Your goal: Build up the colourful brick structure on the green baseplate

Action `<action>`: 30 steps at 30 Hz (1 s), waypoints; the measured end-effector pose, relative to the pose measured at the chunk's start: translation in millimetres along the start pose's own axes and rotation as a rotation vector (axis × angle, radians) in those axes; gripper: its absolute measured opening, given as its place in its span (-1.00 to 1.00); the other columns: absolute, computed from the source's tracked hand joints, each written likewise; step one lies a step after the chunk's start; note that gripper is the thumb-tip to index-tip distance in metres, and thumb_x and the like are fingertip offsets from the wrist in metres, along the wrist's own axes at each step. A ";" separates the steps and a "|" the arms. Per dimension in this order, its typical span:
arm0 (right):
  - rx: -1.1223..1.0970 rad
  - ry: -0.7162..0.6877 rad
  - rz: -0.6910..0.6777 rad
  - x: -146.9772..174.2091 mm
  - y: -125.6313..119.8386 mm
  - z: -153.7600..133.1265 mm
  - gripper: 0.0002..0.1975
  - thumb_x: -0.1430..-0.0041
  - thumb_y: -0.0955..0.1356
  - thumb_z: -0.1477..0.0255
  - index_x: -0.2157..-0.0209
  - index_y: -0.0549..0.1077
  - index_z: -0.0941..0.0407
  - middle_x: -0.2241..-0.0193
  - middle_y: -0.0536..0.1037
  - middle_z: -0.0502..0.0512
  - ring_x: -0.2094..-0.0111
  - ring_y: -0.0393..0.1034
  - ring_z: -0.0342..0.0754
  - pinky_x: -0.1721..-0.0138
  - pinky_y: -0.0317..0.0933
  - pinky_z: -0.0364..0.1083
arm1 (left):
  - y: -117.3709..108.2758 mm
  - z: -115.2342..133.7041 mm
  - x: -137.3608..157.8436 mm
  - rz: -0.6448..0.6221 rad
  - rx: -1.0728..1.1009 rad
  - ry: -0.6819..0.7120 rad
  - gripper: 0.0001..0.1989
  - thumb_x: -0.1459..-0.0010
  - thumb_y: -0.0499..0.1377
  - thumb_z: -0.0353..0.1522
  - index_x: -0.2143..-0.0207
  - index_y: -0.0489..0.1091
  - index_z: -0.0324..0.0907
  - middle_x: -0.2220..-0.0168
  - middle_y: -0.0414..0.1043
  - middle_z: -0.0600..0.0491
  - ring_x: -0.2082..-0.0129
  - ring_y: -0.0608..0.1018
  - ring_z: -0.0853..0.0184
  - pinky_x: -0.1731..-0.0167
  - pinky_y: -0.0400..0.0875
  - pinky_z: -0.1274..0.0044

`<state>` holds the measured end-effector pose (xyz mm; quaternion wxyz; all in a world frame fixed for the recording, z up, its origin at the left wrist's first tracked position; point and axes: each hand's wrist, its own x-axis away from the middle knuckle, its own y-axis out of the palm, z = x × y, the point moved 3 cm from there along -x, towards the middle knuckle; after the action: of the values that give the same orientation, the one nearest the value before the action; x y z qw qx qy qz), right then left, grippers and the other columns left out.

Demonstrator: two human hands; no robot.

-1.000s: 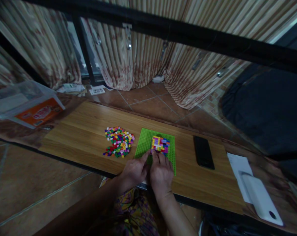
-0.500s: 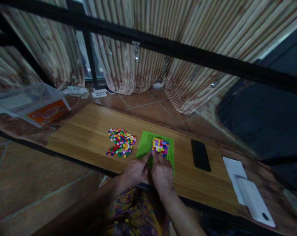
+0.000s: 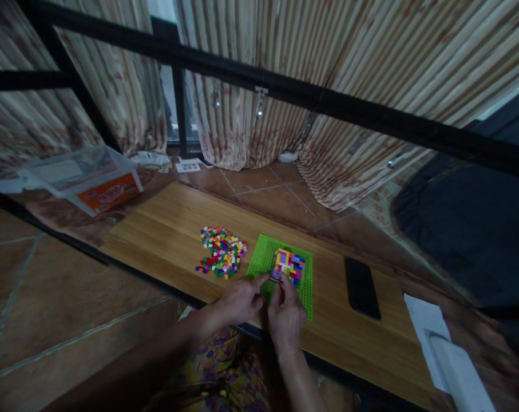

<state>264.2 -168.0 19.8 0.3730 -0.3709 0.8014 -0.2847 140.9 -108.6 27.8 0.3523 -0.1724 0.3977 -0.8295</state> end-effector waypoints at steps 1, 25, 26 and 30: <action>-0.028 0.015 -0.002 2.4 2.1 1.8 -0.59 -0.26 0.19 0.29 -0.02 0.44 0.18 0.19 0.61 0.24 0.30 0.52 0.03 0.28 0.34 -0.05 | 0.3 -0.3 -1.2 -0.001 0.001 -0.001 -0.43 -0.14 0.03 -0.38 -0.22 0.18 -0.25 0.25 0.58 -0.12 0.24 0.60 0.15 0.17 0.49 0.34; -0.218 0.128 0.003 12.5 5.9 7.6 -0.56 -0.23 0.25 0.24 -0.05 0.43 0.16 0.37 0.59 0.12 0.39 0.47 -0.05 0.30 0.28 -0.11 | 11.4 -10.5 18.4 0.134 0.219 0.167 -0.64 -0.18 0.06 -0.43 -0.04 0.38 -0.16 0.09 0.55 -0.02 0.16 0.58 0.28 0.10 0.46 0.44; -0.221 0.128 0.006 12.3 5.6 7.3 -0.55 -0.23 0.25 0.24 -0.06 0.42 0.17 0.37 0.59 0.12 0.39 0.47 -0.05 0.30 0.28 -0.11 | 11.7 -10.1 18.8 0.143 0.210 0.178 -0.64 -0.18 0.06 -0.43 -0.03 0.38 -0.17 0.10 0.55 -0.02 0.16 0.58 0.28 0.09 0.46 0.43; -0.233 0.132 0.019 12.2 5.1 6.8 -0.53 -0.22 0.25 0.22 -0.06 0.42 0.18 0.36 0.60 0.13 0.40 0.47 -0.05 0.31 0.28 -0.10 | 10.5 -8.4 21.9 0.155 0.171 0.208 -0.67 -0.19 0.05 -0.43 0.00 0.39 -0.20 0.12 0.56 -0.04 0.15 0.57 0.27 0.09 0.46 0.41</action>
<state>262.4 -176.2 7.6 0.2767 -0.3846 0.8553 -0.2099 125.7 -124.5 14.5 0.3856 -0.0238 0.3720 -0.8440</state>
